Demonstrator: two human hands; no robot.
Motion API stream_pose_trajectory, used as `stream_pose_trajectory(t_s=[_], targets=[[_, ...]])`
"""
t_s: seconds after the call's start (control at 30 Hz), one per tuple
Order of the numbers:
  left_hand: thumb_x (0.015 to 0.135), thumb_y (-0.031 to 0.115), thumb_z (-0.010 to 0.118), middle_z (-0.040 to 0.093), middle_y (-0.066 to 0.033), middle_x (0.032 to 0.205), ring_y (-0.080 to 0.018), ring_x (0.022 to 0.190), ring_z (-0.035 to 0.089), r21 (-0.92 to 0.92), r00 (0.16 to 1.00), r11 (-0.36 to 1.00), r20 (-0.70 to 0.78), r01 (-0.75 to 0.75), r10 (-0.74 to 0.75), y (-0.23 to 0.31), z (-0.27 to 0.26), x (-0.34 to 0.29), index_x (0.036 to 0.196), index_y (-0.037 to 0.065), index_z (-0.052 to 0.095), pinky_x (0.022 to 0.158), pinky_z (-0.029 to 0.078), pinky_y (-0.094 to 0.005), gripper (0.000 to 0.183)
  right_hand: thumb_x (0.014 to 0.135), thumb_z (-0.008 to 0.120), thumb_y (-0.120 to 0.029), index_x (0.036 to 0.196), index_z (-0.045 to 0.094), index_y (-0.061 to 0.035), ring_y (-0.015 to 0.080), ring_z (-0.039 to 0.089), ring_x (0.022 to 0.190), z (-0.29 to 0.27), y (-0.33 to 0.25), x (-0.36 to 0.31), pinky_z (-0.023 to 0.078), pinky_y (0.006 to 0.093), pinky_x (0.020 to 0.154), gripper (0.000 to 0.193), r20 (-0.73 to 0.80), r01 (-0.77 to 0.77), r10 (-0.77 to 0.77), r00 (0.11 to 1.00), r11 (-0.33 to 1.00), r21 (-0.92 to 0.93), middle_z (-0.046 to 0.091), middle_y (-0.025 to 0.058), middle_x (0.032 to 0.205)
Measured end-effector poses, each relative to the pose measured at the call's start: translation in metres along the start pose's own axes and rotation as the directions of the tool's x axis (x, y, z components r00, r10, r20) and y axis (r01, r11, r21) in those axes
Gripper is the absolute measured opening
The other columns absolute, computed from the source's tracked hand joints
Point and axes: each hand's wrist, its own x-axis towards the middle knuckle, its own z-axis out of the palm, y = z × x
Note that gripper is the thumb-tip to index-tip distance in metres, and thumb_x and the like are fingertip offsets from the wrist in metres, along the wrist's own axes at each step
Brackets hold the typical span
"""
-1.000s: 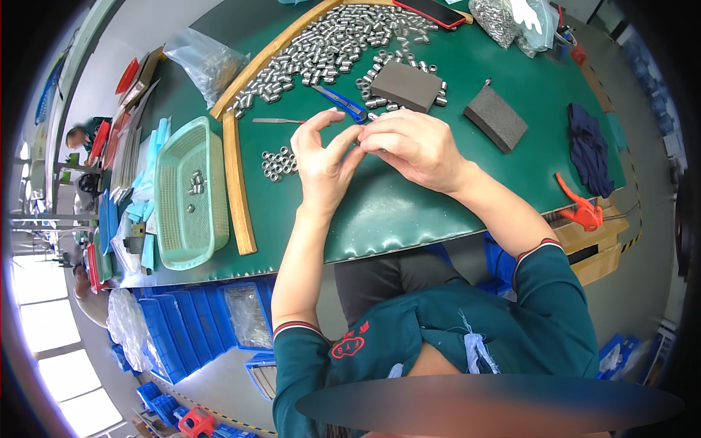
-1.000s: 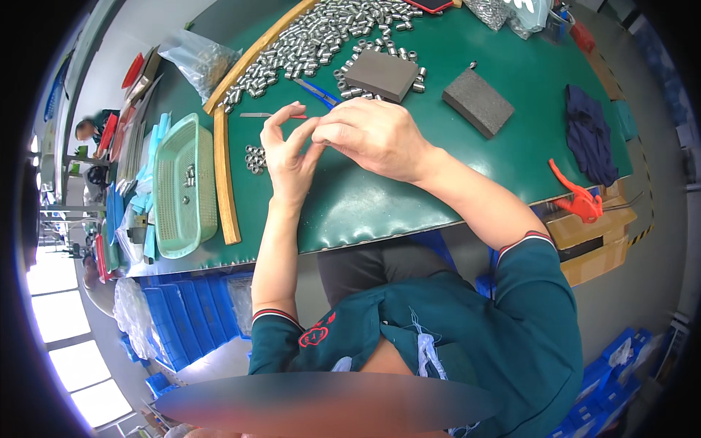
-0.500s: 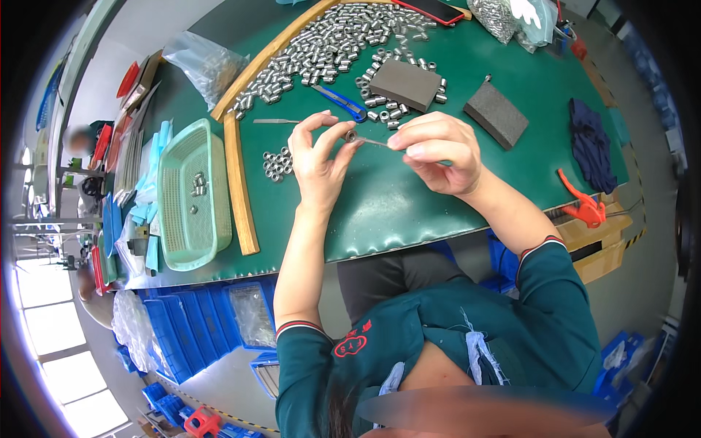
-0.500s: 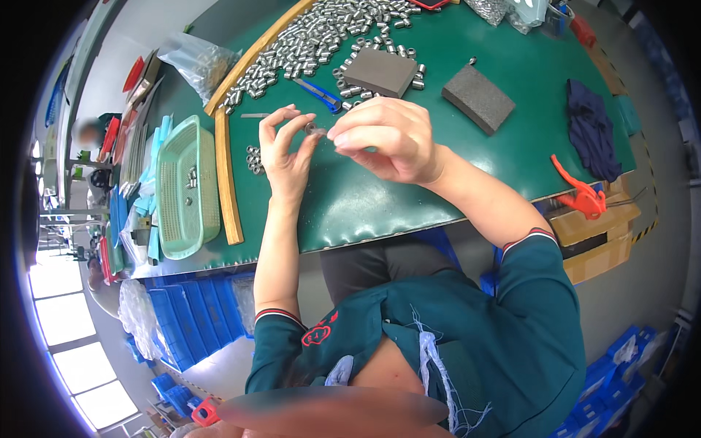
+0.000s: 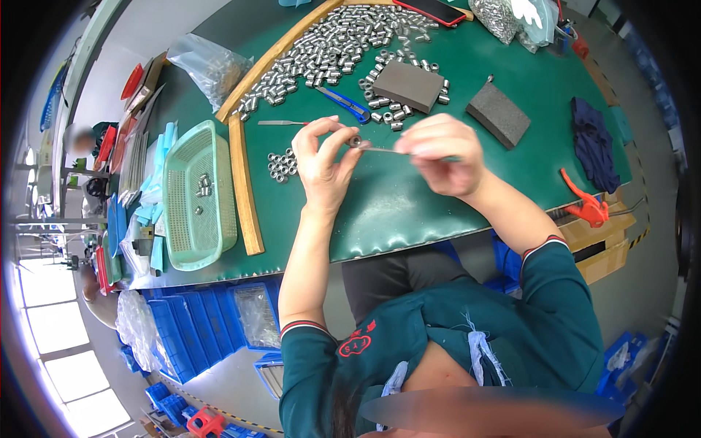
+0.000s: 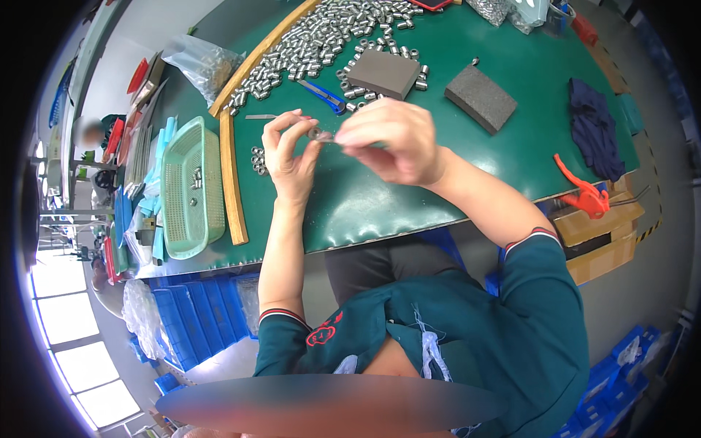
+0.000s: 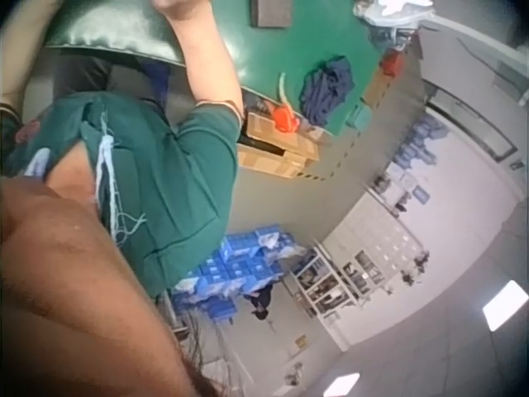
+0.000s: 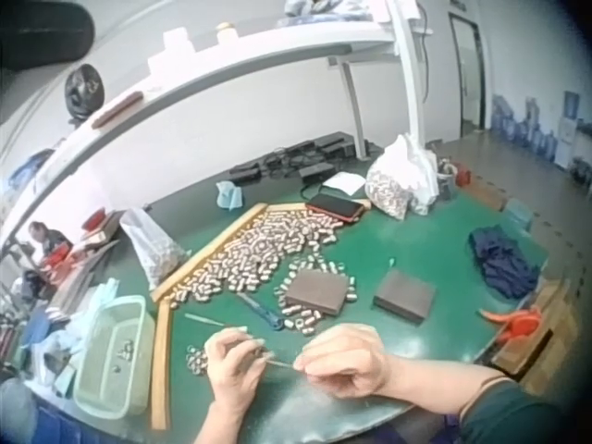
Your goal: The person assembles small metal rings by hand, using a thin rod and a support block to process the metal parts.
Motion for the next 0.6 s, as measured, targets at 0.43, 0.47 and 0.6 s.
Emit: stream_pose_trajectory(t_s=[0.43, 0.47, 0.6], targets=[[0.061, 0.013, 0.081, 0.059, -0.0025, 0.091, -0.0226, 0.095, 0.058, -0.007, 0.999, 0.999, 0.014, -0.037, 0.037, 0.003, 0.001, 0.001, 0.092, 0.012, 0.067, 0.084, 0.042, -0.0369, 0.034, 0.069, 0.075, -0.004, 0.095, 0.061, -0.0089, 0.0212, 0.065, 0.074, 0.006, 0.005, 0.005, 0.053, 0.0313, 0.065, 0.029, 0.108, 0.030, -0.013, 0.994, 0.987, -0.159, 0.066, 0.0050, 0.086], [0.061, 0.013, 0.081, 0.059, -0.0025, 0.091, -0.0226, 0.095, 0.058, -0.009, 0.999, 0.999, 0.015, -0.039, 0.039, 0.004, 0.002, 0.001, 0.092, 0.012, 0.067, 0.084, 0.042, -0.0369, 0.034, 0.069, 0.075, -0.004, 0.095, 0.061, -0.0089, 0.0212, 0.065, 0.074, 0.007, 0.007, 0.002, 0.053, 0.0313, 0.065, 0.029, 0.107, 0.030, -0.013, 0.994, 0.986, -0.162, 0.066, 0.0050, 0.086], [0.061, 0.015, 0.081, 0.058, -0.0028, 0.090, -0.0227, 0.093, 0.057, 0.054, 0.996, 0.995, 0.042, -0.087, 0.084, 0.004, 0.001, 0.002, 0.090, 0.012, 0.066, 0.084, 0.042, -0.0374, 0.032, 0.074, 0.072, 0.001, 0.095, 0.060, -0.0064, 0.0216, 0.066, 0.075, 0.002, 0.003, 0.000, 0.053, 0.0316, 0.066, 0.026, -0.008, -0.028, 0.029, 1.000, 0.999, 0.027, 0.066, 0.0072, 0.086]])
